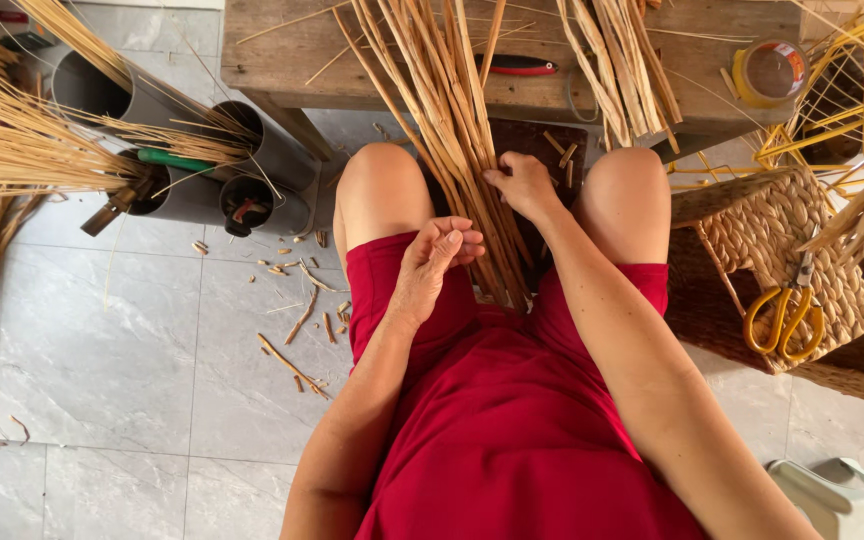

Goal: The person sits on the floor and splits thin rattan strips by hand, bending and separating them into narrower strands, then gathers the split strips and trims their ends with scissors. Baskets and bundles of processed rattan surround the work area.

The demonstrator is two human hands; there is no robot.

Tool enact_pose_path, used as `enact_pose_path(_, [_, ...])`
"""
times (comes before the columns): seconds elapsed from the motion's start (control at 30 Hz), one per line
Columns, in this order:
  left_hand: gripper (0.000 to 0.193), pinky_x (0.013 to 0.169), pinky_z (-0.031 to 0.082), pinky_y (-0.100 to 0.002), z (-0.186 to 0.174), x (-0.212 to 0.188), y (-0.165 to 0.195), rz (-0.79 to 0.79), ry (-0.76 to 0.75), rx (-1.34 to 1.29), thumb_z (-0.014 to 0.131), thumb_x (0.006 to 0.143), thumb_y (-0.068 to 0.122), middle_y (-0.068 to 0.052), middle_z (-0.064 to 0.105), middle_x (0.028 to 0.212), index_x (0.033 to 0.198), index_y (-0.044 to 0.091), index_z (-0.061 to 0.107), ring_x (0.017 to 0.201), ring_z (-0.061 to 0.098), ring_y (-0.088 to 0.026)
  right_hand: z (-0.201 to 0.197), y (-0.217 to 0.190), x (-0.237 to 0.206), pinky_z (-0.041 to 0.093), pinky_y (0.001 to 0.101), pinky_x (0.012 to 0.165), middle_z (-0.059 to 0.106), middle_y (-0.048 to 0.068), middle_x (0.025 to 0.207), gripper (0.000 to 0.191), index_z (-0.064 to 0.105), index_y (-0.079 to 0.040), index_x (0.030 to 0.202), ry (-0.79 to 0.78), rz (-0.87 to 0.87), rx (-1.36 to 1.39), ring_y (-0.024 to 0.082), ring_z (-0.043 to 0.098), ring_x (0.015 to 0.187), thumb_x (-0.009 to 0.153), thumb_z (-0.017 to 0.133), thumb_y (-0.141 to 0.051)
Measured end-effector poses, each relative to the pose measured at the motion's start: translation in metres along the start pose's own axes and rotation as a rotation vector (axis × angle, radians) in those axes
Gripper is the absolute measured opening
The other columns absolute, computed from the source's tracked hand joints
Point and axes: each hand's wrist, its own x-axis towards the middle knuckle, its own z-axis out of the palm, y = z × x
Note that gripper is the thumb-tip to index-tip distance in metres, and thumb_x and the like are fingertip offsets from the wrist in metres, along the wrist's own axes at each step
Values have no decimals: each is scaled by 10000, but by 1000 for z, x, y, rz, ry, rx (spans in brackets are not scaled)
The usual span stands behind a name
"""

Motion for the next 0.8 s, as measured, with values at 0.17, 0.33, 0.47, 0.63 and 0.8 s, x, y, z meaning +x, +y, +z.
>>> enact_pose_path(0.17, [360, 926, 565, -317, 0, 0, -1, 15, 41, 11, 619, 1043, 323, -96, 715, 1143, 1261, 37, 604, 1021, 705, -180, -12, -12, -12, 517, 311, 599, 714, 131, 735, 337, 723, 9, 908, 145, -78, 70, 142, 660, 628, 895, 820, -314])
enact_pose_path(0.33, [286, 817, 553, -282, 13, 2, 14, 83, 177, 75, 679, 1021, 256, -73, 746, 1064, 1189, 25, 679, 912, 693, -135, -31, -47, -73, 452, 254, 571, 703, 54, 757, 237, 770, -10, 978, 188, -196, 231, 83, 552, 638, 984, 741, -245])
enact_pose_path(0.47, [281, 746, 504, -212, 31, 8, 44, 170, 180, 150, 679, 1019, 256, -32, 744, 1096, 1203, 46, 708, 889, 643, -66, -53, -64, -124, 517, 186, 628, 722, -18, 825, 214, 762, -31, 1078, -68, -242, 485, 23, 606, 709, 1012, 664, -209])
enact_pose_path(0.63, [270, 836, 590, -211, 58, 14, 75, 220, 65, 62, 721, 978, 165, -22, 745, 1070, 1219, 43, 700, 945, 694, -59, -71, -75, -154, 560, 216, 680, 751, 0, 866, 268, 759, -21, 1119, -275, -201, 599, 54, 657, 770, 992, 681, -243])
enact_pose_path(0.8, [182, 820, 624, -236, 64, 9, 81, 224, 40, 54, 754, 967, 80, -43, 751, 1000, 1131, 18, 703, 907, 718, -88, -79, -91, -167, 545, 204, 696, 705, -4, 931, 253, 715, -36, 1194, -150, -329, 519, 41, 615, 801, 991, 704, -186])
